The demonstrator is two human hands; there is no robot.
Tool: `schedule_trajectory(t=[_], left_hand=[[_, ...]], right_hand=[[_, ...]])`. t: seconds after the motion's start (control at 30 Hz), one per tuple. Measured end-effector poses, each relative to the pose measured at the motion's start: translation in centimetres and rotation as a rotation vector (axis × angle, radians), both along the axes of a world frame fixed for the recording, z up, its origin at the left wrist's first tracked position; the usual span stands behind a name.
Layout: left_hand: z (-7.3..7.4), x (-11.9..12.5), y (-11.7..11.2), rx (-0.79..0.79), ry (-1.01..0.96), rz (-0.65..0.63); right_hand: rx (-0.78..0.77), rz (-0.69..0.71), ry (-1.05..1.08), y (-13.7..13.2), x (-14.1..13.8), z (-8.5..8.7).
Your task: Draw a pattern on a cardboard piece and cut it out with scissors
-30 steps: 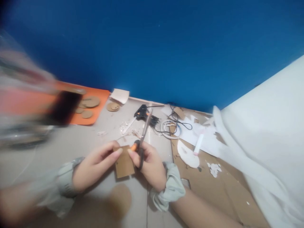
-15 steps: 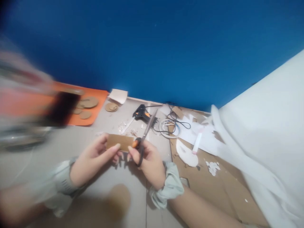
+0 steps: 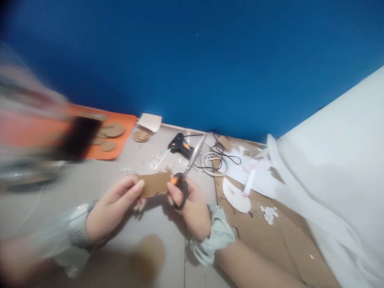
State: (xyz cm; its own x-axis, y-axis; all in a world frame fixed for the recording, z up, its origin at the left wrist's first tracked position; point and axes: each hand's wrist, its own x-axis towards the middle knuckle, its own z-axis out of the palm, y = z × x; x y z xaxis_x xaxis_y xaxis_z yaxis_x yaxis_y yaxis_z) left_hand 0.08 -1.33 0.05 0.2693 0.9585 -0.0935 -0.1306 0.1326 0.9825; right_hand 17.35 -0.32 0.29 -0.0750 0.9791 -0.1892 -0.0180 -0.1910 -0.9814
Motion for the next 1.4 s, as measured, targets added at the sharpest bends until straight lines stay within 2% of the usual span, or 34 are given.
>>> schedule_trajectory(t=[0.17, 0.33, 0.4, 0.6, 0.67, 0.73, 0.83, 0.9, 1.0, 1.2, 1.3, 1.4], left_hand=[[-0.1, -0.3, -0.1, 0.092, 0.062, -0.051], [0.3, -0.4, 0.0, 0.126, 0.063, -0.029], [0.6, -0.4, 0.1, 0.131, 0.073, -0.082], [0.5, -0.3, 0.1, 0.139, 0.21, -0.206], [0.3, -0.3, 0.1, 0.151, 0.197, -0.155], [0.1, -0.3, 0.2, 0.18, 0.185, -0.045], [0.0, -0.4, 0.3, 0.213, 0.193, 0.121], [-0.1, -0.5, 0.4, 0.19, 0.182, 0.171], [0.0, -0.6, 0.3, 0.149, 0.136, 0.174], [-0.1, -0.8, 0.2, 0.155, 0.114, 0.147], [-0.2, -0.8, 0.3, 0.158, 0.122, 0.143], [-0.2, -0.9, 0.2, 0.159, 0.123, 0.131]], right_hand=[[0.002, 0.073, -0.012, 0.1, 0.2, 0.1], [0.09, 0.006, -0.126, 0.3, 0.1, 0.3], [0.106, 0.017, -0.142, 0.0, 0.1, 0.3], [0.113, 0.278, -0.052, -1.0, 0.2, 0.2], [0.119, 0.356, -0.012, -1.0, 0.3, 0.4], [0.102, 0.481, 0.016, -0.8, 0.3, 0.5], [0.025, 0.683, 0.041, -0.4, 0.6, 0.5], [-0.019, 0.754, 0.071, -0.1, 0.8, 0.3], [-0.039, 0.809, 0.079, 0.3, 1.3, 0.0], [0.002, 0.915, -0.093, 1.2, 2.2, 0.6], [-0.016, 0.925, -0.112, 1.3, 2.1, 1.2], [0.036, 0.908, -0.138, 1.3, 1.9, 1.7]])
